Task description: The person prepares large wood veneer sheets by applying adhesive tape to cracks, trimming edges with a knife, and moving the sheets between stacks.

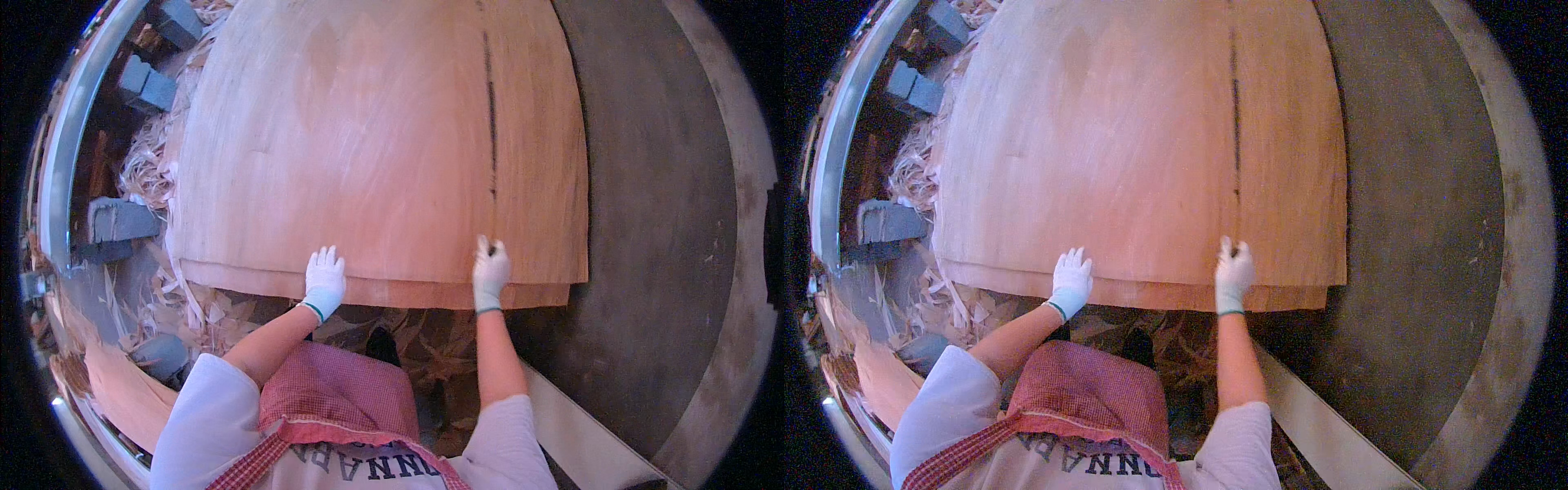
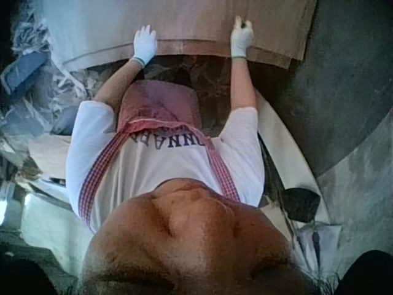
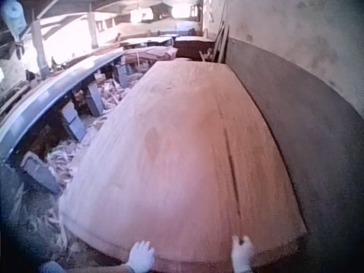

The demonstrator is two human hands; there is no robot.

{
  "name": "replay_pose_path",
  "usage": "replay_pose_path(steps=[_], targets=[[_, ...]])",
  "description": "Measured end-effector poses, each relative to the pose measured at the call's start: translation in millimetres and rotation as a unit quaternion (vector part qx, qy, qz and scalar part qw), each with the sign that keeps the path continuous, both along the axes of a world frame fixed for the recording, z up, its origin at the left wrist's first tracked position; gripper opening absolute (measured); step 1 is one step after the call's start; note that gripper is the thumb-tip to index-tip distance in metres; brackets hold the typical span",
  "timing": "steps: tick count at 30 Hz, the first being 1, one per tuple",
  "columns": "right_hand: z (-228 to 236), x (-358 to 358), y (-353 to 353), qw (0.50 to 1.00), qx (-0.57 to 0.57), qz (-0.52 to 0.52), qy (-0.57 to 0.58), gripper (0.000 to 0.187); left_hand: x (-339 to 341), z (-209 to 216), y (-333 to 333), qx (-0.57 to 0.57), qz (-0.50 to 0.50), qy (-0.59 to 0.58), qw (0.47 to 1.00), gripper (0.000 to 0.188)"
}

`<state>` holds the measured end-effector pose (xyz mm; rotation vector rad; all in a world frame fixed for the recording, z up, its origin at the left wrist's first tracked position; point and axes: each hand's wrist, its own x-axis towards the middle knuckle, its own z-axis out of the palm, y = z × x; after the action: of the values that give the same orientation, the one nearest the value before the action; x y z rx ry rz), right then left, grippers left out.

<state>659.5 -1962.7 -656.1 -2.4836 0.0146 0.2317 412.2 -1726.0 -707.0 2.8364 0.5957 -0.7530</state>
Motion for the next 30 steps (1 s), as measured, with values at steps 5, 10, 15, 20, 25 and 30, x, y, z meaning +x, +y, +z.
replay_pose_path(steps=[5, 10, 15, 20, 25, 30], targets=[[-59.2, -30.2, 51.6, 0.982, -0.154, 0.107, -0.039, 0.043, 26.1, 4.5, -38.5, -0.027, -0.078, -0.074, 0.994, 0.058], [-111.6, -37.8, 58.1, 0.976, -0.143, 0.165, 0.009, 0.044, 30.8, -40.1, -42.2, -0.073, -0.037, -0.060, 0.995, 0.062], [-128.7, -28.9, 51.2, 0.969, -0.136, 0.204, 0.032, 0.047, 34.2, -53.4, -45.4, -0.074, -0.033, -0.017, 0.997, 0.062], [-96.2, -0.1, 21.7, 0.976, -0.031, 0.180, 0.115, 0.044, 44.8, -28.1, -16.8, -0.193, -0.034, 0.054, 0.979, 0.055], [-29.9, -27.7, 32.7, 0.967, -0.102, 0.221, -0.074, 0.037, 44.5, -14.1, 27.2, -0.259, -0.068, 0.072, 0.961, 0.036], [89.5, -159.4, 120.3, 0.897, 0.029, 0.334, 0.288, 0.045, -8.3, 43.5, 18.3, -0.760, 0.447, -0.113, 0.458, 0.067]])
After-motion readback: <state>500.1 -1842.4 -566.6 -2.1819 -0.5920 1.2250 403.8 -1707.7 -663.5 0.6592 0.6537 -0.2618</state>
